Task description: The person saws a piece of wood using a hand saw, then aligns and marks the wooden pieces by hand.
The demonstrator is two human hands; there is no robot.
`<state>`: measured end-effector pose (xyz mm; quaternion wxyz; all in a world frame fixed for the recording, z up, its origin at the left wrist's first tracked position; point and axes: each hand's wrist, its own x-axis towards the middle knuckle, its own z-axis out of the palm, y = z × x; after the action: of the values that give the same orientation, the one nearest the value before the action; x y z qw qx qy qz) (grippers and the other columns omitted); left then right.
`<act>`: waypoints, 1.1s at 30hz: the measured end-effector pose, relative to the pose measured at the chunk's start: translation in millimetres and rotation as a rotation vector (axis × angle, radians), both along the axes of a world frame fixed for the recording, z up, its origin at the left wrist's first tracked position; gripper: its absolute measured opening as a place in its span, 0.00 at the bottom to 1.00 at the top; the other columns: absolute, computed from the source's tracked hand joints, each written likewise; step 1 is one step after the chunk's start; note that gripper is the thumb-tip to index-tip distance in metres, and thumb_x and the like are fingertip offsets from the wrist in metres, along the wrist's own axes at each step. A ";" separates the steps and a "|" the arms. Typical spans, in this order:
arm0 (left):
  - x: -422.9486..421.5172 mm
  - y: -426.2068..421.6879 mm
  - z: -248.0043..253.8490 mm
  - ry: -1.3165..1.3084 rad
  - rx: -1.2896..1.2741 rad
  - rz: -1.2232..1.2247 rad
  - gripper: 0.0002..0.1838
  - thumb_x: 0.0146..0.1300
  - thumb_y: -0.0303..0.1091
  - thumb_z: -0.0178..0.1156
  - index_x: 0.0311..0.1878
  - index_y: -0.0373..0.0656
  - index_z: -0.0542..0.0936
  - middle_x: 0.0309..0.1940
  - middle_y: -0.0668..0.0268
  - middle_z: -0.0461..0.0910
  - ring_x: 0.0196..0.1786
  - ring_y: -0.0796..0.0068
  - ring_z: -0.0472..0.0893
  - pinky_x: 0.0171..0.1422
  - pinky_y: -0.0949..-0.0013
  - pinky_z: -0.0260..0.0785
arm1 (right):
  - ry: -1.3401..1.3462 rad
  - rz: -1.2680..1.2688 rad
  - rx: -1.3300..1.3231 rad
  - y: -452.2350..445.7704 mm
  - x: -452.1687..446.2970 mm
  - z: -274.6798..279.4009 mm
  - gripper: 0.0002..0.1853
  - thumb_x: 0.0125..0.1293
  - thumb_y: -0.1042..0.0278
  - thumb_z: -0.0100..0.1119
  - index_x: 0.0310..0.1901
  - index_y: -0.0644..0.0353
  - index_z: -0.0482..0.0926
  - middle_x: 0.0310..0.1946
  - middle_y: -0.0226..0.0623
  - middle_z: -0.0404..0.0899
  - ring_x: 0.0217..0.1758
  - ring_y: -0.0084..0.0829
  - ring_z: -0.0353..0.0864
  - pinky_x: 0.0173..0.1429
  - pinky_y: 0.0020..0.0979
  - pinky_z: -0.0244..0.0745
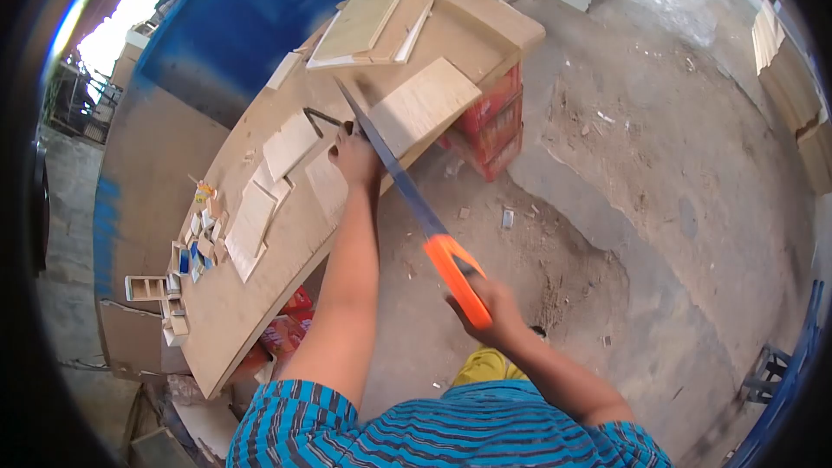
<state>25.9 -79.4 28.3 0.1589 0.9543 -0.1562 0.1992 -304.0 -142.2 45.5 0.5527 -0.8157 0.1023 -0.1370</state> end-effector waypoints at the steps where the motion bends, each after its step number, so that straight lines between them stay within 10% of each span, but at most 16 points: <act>1: 2.3 -0.9 -6.2 -0.032 0.002 0.012 0.17 0.60 0.35 0.48 0.50 0.44 0.76 0.48 0.62 0.73 0.58 0.63 0.70 0.59 0.48 0.55 | 0.014 0.010 -0.022 -3.1 -17.4 5.8 0.08 0.59 0.65 0.63 0.32 0.60 0.77 0.24 0.43 0.76 0.26 0.48 0.77 0.32 0.38 0.72; 11: 28.2 6.8 -15.2 -0.057 -0.042 0.027 0.21 0.59 0.33 0.48 0.57 0.43 0.75 0.49 0.59 0.73 0.57 0.59 0.71 0.59 0.47 0.55 | -0.041 0.139 0.017 33.2 30.0 10.7 0.11 0.56 0.65 0.66 0.32 0.62 0.75 0.27 0.45 0.77 0.30 0.51 0.76 0.34 0.41 0.72; 16: 23.6 0.1 -4.1 0.011 -0.037 0.006 0.21 0.58 0.32 0.48 0.55 0.42 0.75 0.49 0.58 0.73 0.59 0.59 0.70 0.61 0.48 0.55 | 0.097 -0.004 0.253 -44.6 18.0 34.6 0.11 0.55 0.67 0.67 0.32 0.63 0.74 0.21 0.36 0.70 0.24 0.35 0.72 0.29 0.31 0.65; 33: 25.7 1.4 -8.5 -0.008 0.117 0.008 0.22 0.60 0.37 0.47 0.58 0.44 0.72 0.53 0.58 0.71 0.61 0.61 0.68 0.61 0.49 0.54 | -0.118 0.037 0.131 -14.2 104.6 13.0 0.11 0.56 0.69 0.65 0.37 0.60 0.73 0.24 0.43 0.75 0.27 0.47 0.76 0.32 0.34 0.71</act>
<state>51.7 -77.9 19.8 0.1015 0.9617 -0.1644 0.1942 -199.4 -156.5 58.5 0.6124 -0.7700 0.0634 -0.1675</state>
